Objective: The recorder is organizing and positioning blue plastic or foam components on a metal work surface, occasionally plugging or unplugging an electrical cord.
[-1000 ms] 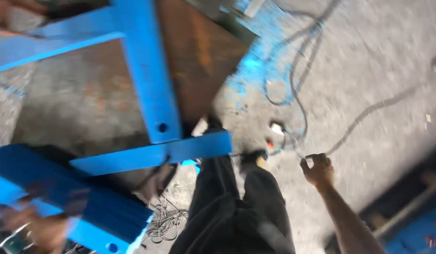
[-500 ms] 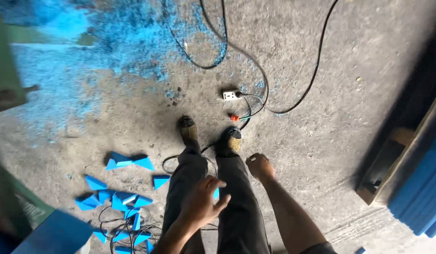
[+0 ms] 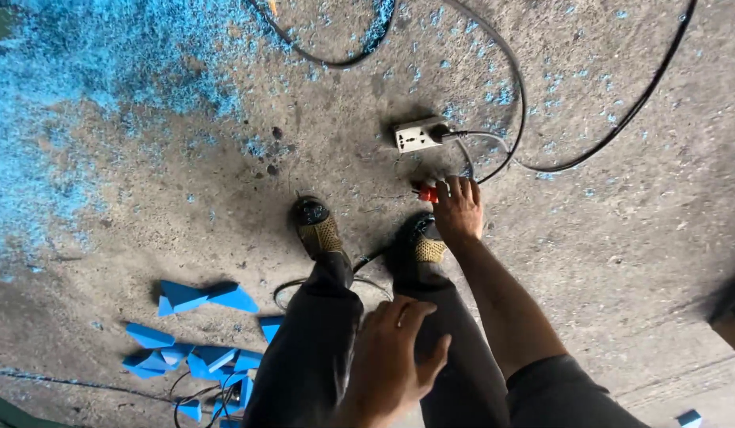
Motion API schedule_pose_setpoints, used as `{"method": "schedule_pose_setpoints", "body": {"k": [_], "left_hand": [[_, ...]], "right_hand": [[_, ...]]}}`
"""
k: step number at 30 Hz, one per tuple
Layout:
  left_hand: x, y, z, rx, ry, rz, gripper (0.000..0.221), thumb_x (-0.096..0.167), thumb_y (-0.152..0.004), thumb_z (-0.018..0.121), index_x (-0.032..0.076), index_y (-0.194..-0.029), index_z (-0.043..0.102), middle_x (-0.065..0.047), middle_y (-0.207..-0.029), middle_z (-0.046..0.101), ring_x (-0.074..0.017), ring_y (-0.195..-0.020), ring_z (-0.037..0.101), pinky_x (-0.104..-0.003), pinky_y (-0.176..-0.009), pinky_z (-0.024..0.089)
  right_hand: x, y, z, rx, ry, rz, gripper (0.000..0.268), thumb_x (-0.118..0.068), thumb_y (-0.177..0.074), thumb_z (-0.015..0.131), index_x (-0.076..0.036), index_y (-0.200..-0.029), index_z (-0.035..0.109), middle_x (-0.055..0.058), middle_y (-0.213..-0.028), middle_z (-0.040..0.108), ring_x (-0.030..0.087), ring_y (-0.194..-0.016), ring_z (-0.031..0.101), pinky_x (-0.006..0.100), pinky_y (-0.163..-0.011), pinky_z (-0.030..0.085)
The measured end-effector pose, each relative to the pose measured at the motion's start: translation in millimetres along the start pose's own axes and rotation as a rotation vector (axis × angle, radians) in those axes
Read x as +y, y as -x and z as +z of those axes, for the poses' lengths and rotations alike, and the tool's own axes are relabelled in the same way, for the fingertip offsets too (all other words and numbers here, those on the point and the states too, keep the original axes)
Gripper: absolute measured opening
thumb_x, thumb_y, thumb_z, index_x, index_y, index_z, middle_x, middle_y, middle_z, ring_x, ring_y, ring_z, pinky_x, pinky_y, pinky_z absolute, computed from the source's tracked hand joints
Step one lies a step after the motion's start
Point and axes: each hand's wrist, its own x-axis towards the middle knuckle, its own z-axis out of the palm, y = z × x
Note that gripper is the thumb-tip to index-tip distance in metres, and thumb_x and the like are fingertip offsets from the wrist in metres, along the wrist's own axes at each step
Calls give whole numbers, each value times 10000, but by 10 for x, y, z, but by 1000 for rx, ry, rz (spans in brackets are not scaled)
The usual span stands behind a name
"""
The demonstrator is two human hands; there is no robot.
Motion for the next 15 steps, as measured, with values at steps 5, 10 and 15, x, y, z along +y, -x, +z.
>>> {"method": "schedule_pose_setpoints", "body": {"k": [5, 10, 15], "left_hand": [[14, -64, 12, 75, 151, 17, 437, 368, -894, 744, 61, -1196, 665, -159, -1154, 649, -349, -1089, 636, -496, -952, 468], [140, -152, -121, 78, 259, -85, 430, 347, -892, 750, 55, -1192, 649, -147, -1129, 646, -330, -1095, 636, -475, -954, 494], [91, -199, -53, 103, 283, -76, 433, 341, -886, 758, 54, -1191, 649, -151, -1132, 644, -339, -1093, 631, -475, -945, 491]], "right_hand": [[-46, -157, -135, -25, 22, -58, 391, -304, -841, 759, -108, -1160, 648, 103, -1102, 623, 308, -1113, 604, 505, -1122, 418], [-288, -432, -550, -14, -168, 1, 355, -393, -980, 686, -78, -1145, 671, 140, -1047, 647, 339, -1012, 644, 474, -906, 498], [-402, -746, -622, -48, -94, 65, 417, -473, -1048, 604, -64, -1112, 659, 143, -1076, 652, 328, -1030, 650, 480, -944, 503]]}}
